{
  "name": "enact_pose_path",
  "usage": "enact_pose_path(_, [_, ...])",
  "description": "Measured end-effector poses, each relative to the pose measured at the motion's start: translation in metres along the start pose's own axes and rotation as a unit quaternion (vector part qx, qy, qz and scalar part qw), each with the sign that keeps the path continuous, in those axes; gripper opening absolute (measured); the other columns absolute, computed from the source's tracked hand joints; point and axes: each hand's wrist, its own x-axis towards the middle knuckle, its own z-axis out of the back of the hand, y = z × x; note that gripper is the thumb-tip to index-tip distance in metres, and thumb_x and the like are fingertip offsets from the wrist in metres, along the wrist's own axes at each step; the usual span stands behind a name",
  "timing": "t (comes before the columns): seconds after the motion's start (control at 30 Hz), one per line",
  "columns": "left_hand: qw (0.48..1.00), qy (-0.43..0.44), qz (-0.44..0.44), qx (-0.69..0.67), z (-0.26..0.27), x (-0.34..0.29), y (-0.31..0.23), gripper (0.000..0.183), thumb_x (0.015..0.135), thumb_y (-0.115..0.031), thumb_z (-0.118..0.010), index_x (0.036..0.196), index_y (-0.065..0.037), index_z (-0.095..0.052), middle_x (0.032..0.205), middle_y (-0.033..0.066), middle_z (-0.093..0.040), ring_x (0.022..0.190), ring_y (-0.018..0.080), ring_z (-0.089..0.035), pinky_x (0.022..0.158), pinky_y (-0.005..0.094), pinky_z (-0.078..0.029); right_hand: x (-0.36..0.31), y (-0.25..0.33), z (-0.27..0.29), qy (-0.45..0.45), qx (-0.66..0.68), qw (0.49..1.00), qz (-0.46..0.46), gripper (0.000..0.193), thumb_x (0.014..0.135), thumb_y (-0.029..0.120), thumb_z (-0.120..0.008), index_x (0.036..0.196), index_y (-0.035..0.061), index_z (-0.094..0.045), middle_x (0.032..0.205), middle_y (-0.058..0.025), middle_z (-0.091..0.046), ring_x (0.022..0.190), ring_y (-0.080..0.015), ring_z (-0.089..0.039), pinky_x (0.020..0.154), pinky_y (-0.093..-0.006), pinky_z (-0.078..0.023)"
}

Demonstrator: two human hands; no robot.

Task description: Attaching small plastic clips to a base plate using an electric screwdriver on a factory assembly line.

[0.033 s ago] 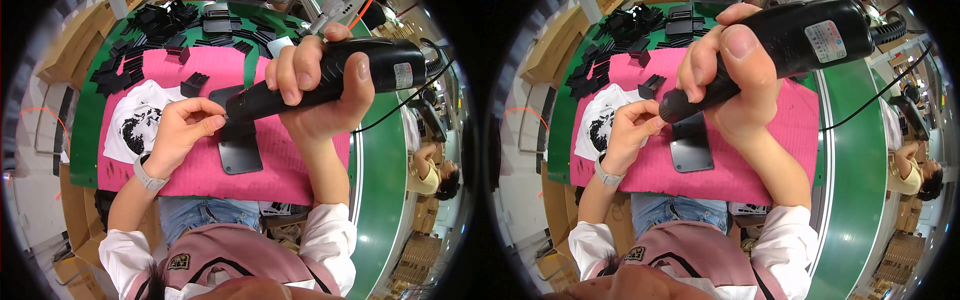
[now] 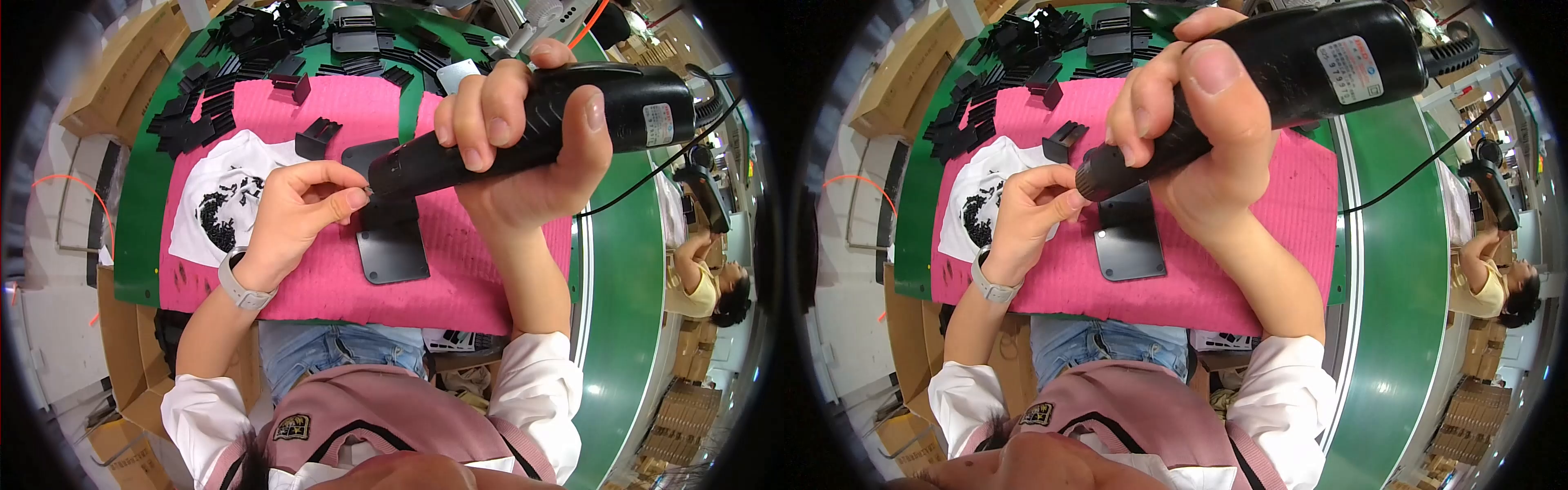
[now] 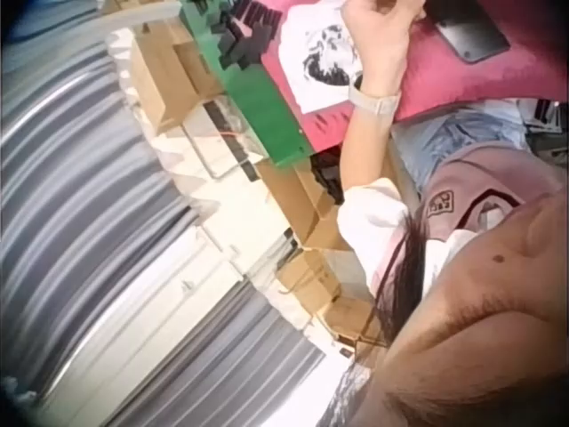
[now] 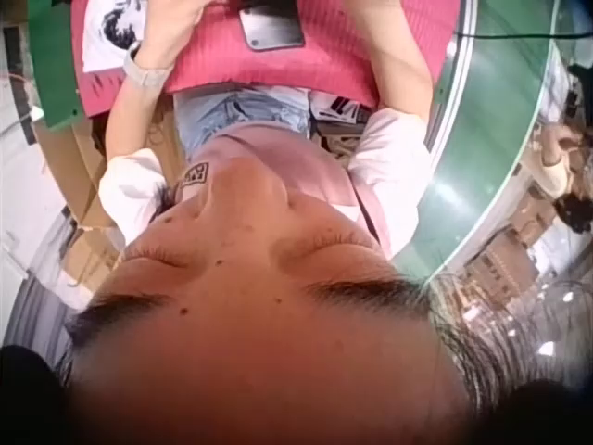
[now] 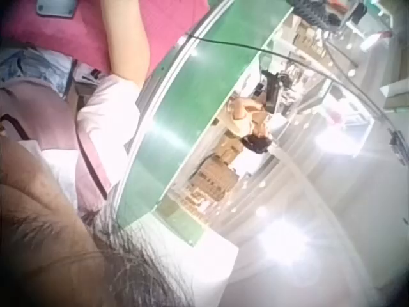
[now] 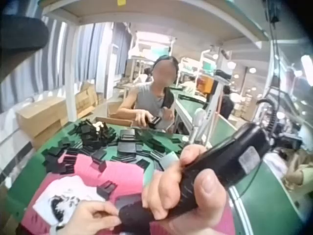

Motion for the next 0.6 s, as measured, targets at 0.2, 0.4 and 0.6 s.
enact_pose_path(0.2, [0.997,0.035,-0.072,-0.01,-0.003,-0.002,0.008,0.034,0.088,-0.019,-0.066,0.111,0.003,-0.055,0.073,0.0051,-0.063,0.056,0.0075,-0.054,0.055,0.0197,-0.044,0.002,-0.007,0.001,-0.079,0.188,0.978,-0.041,0.038,0.093,0.04,-0.041,0.113,0.0086,-0.053,0.064,-0.0011,-0.047,0.048,-0.0135,-0.042,0.058,-0.0333,-0.04])
enact_pose_path(0.4, [0.964,-0.019,0.151,0.219,-0.003,-0.003,-0.005,0.052,0.09,-0.028,-0.06,0.12,0.01,-0.042,0.064,0.01,-0.061,0.043,0.0129,-0.056,0.045,0.0232,-0.043,-0.003,-0.011,0.008,0.046,-0.086,0.992,-0.086,0.032,0.087,0.028,-0.05,0.11,0.0057,-0.046,0.059,-0.0042,-0.046,0.042,-0.0137,-0.042,0.048,-0.0313,-0.039])
enact_pose_path(0.6, [0.972,0.026,0.167,0.164,-0.007,0.004,-0.002,0.048,0.089,-0.018,-0.059,0.12,0.009,-0.034,0.065,0.0103,-0.061,0.045,0.0168,-0.06,0.043,0.0245,-0.044,-0.008,-0.017,0.002,0.065,-0.1,0.987,-0.11,0.034,0.083,0.022,-0.056,0.109,0.0046,-0.044,0.059,-0.0067,-0.047,0.043,-0.0152,-0.043,0.046,-0.0299,-0.04])
